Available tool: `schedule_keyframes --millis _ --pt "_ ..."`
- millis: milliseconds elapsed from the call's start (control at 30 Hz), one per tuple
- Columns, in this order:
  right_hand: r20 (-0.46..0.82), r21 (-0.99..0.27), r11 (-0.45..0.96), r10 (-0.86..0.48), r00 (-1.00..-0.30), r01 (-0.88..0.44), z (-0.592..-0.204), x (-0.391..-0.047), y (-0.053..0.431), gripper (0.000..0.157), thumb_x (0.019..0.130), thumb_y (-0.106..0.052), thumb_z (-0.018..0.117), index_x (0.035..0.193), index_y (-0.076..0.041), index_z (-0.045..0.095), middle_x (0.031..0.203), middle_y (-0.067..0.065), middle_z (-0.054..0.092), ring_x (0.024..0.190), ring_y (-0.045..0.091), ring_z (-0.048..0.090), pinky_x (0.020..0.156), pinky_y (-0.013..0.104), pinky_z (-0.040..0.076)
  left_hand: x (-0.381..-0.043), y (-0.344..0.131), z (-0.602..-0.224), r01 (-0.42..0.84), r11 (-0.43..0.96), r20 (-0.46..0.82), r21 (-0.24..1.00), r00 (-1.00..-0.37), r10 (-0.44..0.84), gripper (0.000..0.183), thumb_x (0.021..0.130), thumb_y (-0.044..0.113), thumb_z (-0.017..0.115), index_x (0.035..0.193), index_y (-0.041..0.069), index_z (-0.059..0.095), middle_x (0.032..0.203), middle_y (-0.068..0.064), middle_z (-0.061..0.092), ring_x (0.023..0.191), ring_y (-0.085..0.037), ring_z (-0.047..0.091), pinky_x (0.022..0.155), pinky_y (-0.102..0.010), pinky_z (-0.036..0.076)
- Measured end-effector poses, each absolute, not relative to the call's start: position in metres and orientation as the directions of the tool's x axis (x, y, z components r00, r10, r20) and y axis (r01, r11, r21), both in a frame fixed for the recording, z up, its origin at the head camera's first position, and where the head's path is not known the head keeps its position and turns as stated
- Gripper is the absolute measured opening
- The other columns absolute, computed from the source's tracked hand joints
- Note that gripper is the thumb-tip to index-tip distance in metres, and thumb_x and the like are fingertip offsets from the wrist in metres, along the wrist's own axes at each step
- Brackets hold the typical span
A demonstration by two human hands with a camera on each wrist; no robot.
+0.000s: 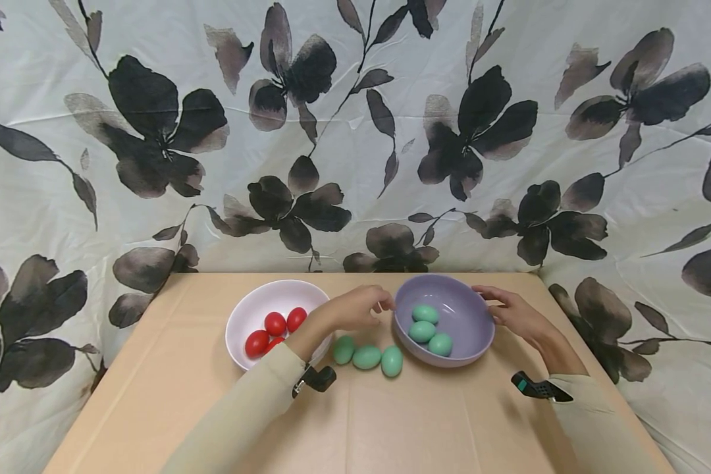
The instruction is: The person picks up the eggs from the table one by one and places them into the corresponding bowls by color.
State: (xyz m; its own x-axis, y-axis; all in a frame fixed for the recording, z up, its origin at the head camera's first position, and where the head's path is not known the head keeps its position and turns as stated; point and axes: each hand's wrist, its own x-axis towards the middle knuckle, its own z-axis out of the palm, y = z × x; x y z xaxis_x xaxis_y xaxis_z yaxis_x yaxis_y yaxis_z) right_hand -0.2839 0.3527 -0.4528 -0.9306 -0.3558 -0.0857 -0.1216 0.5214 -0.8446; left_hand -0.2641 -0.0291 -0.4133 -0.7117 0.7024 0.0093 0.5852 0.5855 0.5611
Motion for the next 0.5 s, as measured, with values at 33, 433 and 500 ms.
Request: schedule_keyframes --millis 33,433,500 --pt "-0.088 -0.845 0.521 -0.355 -0.931 -0.119 -0.453 -0.284 0.353 0.054 0.104 -0.008 0.049 0.156 -0.005 0.037 0.154 0.027 0.042 0.131 0.050 0.051 0.104 0.063 0.047 -0.263 -0.031 -0.414 0.579 0.590 -0.003 0.563 -0.712 0.702 0.038 0.088 -0.008 0.064 0.124 0.002 0.066 0.122 -0.015 0.066 0.109 -0.028 0.066 0.096 -0.034 0.056" --pt "-0.096 -0.845 0.523 -0.353 -0.931 -0.111 -0.453 -0.284 0.353 0.054 0.103 -0.007 0.050 0.156 -0.006 0.037 0.155 0.026 0.040 0.132 0.050 0.050 0.104 0.061 0.048 -0.251 -0.041 -0.426 0.569 0.613 -0.078 0.548 -0.695 0.715 0.033 0.090 -0.003 0.062 0.122 0.002 0.067 0.119 -0.012 0.066 0.109 -0.027 0.066 0.094 -0.030 0.055" --pt "-0.095 -0.842 0.527 -0.353 -0.931 -0.114 -0.453 -0.284 0.353 0.054 0.103 -0.007 0.049 0.156 -0.006 0.037 0.155 0.026 0.040 0.132 0.050 0.050 0.104 0.061 0.049 -0.250 -0.041 -0.428 0.563 0.615 -0.086 0.552 -0.695 0.714 0.033 0.090 -0.002 0.063 0.122 0.002 0.067 0.121 -0.012 0.066 0.110 -0.027 0.065 0.095 -0.030 0.055"
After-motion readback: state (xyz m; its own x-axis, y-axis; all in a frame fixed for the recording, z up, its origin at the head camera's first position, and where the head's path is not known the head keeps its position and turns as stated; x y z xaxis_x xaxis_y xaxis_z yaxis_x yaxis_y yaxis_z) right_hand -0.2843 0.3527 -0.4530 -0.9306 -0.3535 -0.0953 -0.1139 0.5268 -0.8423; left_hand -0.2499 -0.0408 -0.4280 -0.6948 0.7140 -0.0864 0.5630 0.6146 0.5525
